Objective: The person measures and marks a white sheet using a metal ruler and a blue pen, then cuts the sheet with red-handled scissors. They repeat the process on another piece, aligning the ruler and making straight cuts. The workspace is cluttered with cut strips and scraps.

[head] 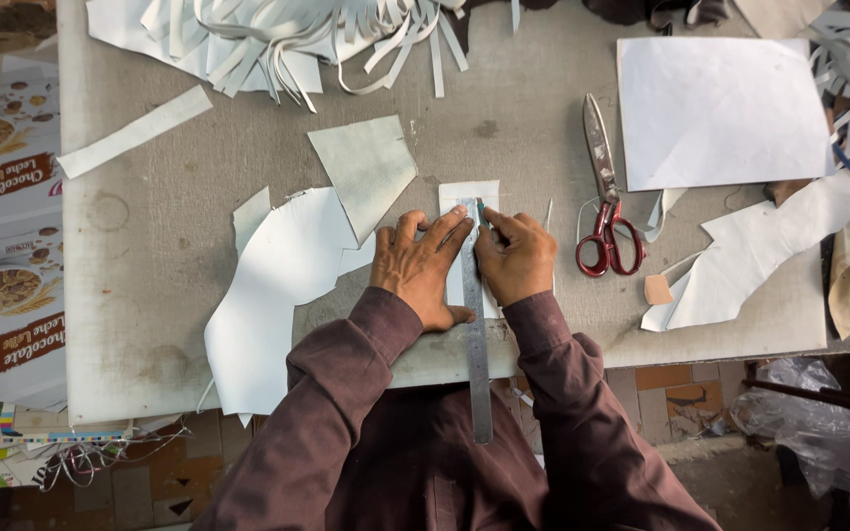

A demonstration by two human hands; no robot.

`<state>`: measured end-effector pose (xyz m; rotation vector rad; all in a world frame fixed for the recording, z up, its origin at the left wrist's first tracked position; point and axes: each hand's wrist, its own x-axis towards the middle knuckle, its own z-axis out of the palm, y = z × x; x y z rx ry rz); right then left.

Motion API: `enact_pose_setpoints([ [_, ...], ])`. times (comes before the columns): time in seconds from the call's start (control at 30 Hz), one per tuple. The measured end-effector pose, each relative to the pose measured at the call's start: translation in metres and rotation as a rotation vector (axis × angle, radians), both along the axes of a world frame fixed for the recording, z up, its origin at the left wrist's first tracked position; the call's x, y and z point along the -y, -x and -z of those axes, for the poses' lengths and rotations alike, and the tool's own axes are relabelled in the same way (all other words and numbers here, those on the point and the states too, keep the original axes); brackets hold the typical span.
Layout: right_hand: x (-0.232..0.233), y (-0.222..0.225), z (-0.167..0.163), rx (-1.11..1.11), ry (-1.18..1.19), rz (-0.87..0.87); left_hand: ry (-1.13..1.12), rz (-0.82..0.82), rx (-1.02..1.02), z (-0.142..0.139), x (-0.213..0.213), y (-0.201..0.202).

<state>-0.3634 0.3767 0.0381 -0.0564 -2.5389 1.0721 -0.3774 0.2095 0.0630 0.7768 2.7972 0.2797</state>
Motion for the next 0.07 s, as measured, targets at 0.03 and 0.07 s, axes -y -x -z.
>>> enact_pose_setpoints([
  [0.03, 0.0001, 0.0005, -0.0002, -0.013, -0.019, -0.003, 0.011, 0.005, 0.003, 0.0013, 0.0001, -0.0004],
  [0.07, 0.0010, 0.0014, -0.0013, 0.003, -0.008, 0.005, 0.020, 0.008, 0.001, 0.0016, 0.0002, 0.0008],
])
